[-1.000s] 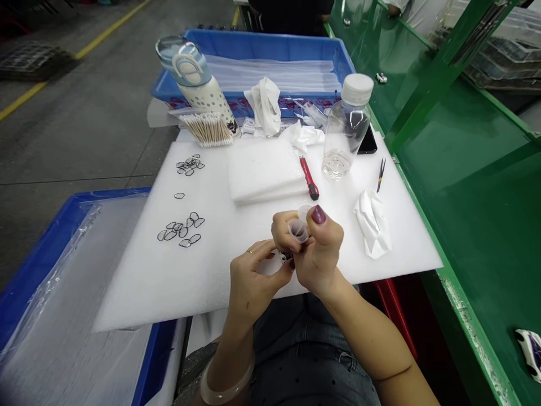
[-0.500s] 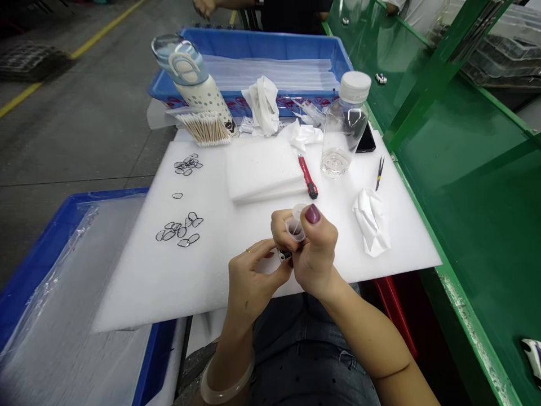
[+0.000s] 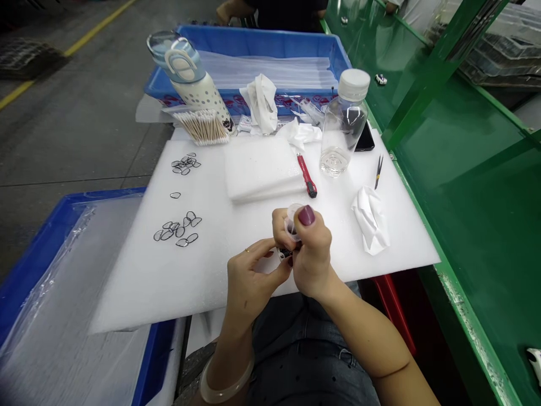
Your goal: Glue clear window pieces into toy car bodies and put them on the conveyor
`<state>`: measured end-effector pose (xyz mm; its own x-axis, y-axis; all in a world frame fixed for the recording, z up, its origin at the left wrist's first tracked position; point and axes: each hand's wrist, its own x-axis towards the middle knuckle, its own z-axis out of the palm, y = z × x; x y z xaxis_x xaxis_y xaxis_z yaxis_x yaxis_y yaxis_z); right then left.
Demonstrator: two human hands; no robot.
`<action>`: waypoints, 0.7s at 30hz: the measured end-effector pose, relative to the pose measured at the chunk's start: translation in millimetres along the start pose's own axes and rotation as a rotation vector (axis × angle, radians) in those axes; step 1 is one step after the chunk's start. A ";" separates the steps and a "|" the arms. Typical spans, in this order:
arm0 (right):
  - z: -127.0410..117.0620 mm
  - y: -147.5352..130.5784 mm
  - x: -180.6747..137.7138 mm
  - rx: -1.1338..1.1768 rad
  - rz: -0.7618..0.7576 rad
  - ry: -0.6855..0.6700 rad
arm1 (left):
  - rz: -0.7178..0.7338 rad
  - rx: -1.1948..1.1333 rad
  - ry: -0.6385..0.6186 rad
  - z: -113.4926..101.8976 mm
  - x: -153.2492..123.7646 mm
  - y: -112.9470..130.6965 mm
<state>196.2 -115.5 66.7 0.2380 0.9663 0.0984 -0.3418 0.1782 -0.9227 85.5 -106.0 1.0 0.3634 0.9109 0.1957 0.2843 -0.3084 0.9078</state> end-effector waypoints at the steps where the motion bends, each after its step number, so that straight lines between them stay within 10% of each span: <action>1: -0.4 -2.8 -2.5 -0.017 -0.001 -0.005 | 0.002 0.003 0.004 0.1 0.2 -0.3; 9: -2.2 -21.2 52.1 -0.233 -0.395 0.171 | 0.088 0.069 -0.062 -2.9 -5.7 -11.0; 14: -15.8 23.7 123.5 -0.345 -0.210 0.073 | 0.206 0.238 -0.071 -2.4 -14.2 -19.1; 21: -86.7 -21.3 59.5 -0.687 -0.354 0.289 | 0.290 0.327 -0.005 2.4 -14.4 -23.6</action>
<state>296.4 -77.8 59.9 0.4835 0.7716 0.4133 0.4071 0.2198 -0.8865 75.7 -112.5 -24.1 0.4738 0.7727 0.4224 0.4354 -0.6224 0.6504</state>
